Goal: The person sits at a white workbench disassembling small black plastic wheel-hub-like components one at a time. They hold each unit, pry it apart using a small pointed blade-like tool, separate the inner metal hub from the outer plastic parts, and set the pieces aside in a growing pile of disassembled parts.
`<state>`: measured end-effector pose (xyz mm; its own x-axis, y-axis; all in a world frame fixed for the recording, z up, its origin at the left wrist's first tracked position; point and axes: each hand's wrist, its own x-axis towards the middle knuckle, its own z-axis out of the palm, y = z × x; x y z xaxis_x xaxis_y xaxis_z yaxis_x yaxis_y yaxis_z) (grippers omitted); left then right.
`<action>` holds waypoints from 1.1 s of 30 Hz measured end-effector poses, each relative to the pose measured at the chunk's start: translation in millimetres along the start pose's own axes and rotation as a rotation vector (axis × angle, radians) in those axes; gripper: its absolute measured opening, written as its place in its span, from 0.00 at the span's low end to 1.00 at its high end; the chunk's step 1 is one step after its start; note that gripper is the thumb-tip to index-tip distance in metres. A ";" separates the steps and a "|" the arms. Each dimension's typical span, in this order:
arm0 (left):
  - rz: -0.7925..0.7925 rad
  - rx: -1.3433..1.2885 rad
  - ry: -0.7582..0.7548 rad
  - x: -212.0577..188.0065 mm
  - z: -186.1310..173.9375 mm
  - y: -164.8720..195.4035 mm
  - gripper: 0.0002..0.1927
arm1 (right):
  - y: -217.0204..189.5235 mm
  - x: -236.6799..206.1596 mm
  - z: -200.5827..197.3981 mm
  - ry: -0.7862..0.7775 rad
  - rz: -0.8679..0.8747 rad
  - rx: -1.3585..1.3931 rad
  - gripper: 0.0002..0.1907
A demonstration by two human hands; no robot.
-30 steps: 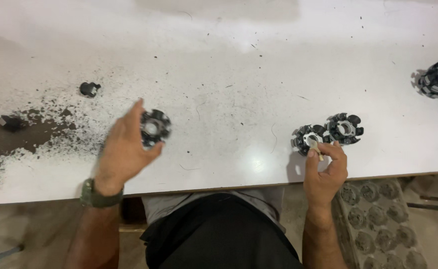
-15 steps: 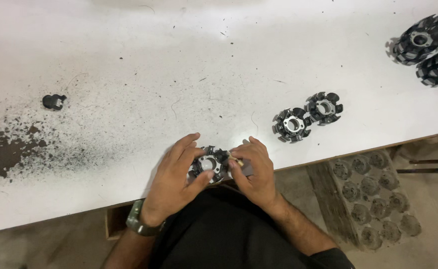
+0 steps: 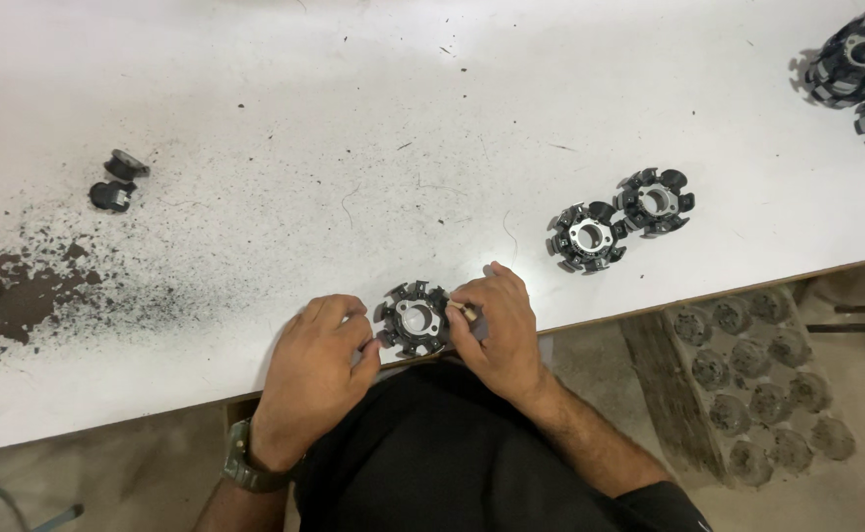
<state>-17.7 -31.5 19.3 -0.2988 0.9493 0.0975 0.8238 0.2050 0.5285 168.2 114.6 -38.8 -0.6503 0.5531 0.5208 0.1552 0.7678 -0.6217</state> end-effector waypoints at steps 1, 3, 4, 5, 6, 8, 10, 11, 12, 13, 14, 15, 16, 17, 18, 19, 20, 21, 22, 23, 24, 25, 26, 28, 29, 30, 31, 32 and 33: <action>0.001 0.005 -0.019 -0.9 -3.1 0.0 0.08 | 0.6 -0.8 1.0 0.005 0.005 -0.001 0.12; 0.036 -0.032 0.048 -2.4 -8.8 1.7 0.13 | 1.7 -2.6 2.2 0.032 -0.004 0.008 0.12; 0.052 -0.054 0.084 -2.4 -9.9 3.8 0.16 | 1.9 -3.6 3.6 0.050 -0.021 0.022 0.13; 0.115 -0.050 0.113 -0.1 -8.8 6.7 0.14 | 2.0 -4.5 4.1 0.069 -0.039 0.037 0.13; 0.177 -0.046 0.141 2.5 -6.4 9.7 0.13 | 1.7 -5.9 4.2 0.075 -0.055 0.051 0.14; 0.231 -0.053 0.160 8.2 4.0 17.2 0.12 | -1.4 -11.5 3.4 0.075 -0.081 0.085 0.15; 0.222 -0.070 0.154 19.3 18.7 21.7 0.13 | -4.3 -14.2 7.5 0.064 -0.117 0.057 0.16; 0.182 -0.081 0.144 21.7 23.5 20.9 0.13 | -4.6 -14.3 8.9 0.061 -0.140 0.043 0.17; 0.147 -0.090 0.133 24.8 28.4 19.3 0.13 | -4.7 -14.3 10.0 0.050 -0.136 0.029 0.17; 0.115 -0.098 0.118 27.0 32.3 17.0 0.13 | -4.9 -14.6 10.6 0.044 -0.129 0.014 0.17; 0.095 -0.112 0.121 28.0 34.8 14.0 0.12 | -5.0 -14.8 11.2 0.037 -0.114 -0.003 0.16; 0.074 -0.128 0.119 27.8 37.6 12.1 0.12 | -4.8 -15.1 11.1 0.037 -0.109 -0.007 0.16; 0.050 -0.145 0.115 26.5 39.7 10.8 0.11 | -4.4 -15.0 10.9 0.033 -0.101 -0.010 0.16; 0.053 -0.151 0.133 24.9 41.5 9.9 0.10 | -4.7 -15.4 10.9 0.030 -0.096 -0.013 0.16; 0.058 -0.155 0.158 23.5 43.1 9.5 0.09 | -5.3 -15.9 10.6 0.029 -0.096 -0.022 0.16; 0.064 -0.156 0.188 22.7 43.9 8.7 0.08 | -5.3 -15.0 10.9 0.031 -0.102 -0.029 0.16; 0.066 -0.167 0.209 21.7 44.5 8.3 0.08 | -5.8 -14.0 11.3 0.033 -0.110 -0.036 0.16; 0.069 -0.179 0.228 20.5 45.1 8.4 0.08 | -6.5 -12.9 11.3 0.034 -0.112 -0.038 0.16; 0.073 -0.192 0.244 20.0 45.4 8.7 0.08 | -7.6 -11.6 10.9 0.034 -0.111 -0.041 0.16; 0.071 -0.197 0.252 19.8 45.5 8.8 0.07 | -9.3 -10.8 9.9 0.035 -0.107 -0.046 0.16; 0.069 -0.202 0.261 19.8 45.1 8.7 0.07 | -11.1 -9.5 8.9 0.038 -0.104 -0.048 0.15; 0.068 -0.206 0.271 20.4 44.6 8.7 0.07 | -12.6 -7.5 8.2 0.041 -0.102 -0.051 0.15; 0.082 -0.190 0.258 20.9 43.9 8.6 0.07 | -14.3 -5.5 7.3 0.044 -0.102 -0.052 0.15; 0.109 -0.156 0.237 22.2 42.3 8.4 0.07 | -17.2 -1.3 4.5 0.029 -0.092 -0.047 0.15; 0.107 -0.170 0.211 22.5 41.6 8.5 0.07 | -18.6 0.5 3.1 0.021 -0.088 -0.044 0.14; 0.106 -0.185 0.185 22.7 41.2 8.7 0.07 | -19.9 2.0 1.6 0.012 -0.071 -0.038 0.14; 0.104 -0.200 0.158 22.8 41.3 9.1 0.07 | -21.0 3.2 0.0 0.002 -0.055 -0.033 0.14; 0.095 -0.209 0.180 22.8 42.0 9.9 0.07 | -21.7 4.2 -1.2 -0.007 -0.036 -0.029 0.14; 0.085 -0.219 0.201 22.6 43.2 11.2 0.07 | -21.9 5.4 -2.3 -0.022 -0.027 -0.014 0.13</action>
<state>5.7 2.5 -9.0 -0.3401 0.8904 0.3024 0.7333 0.0499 0.6780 163.0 101.5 -21.1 -0.6709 0.5247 0.5240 0.1475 0.7869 -0.5991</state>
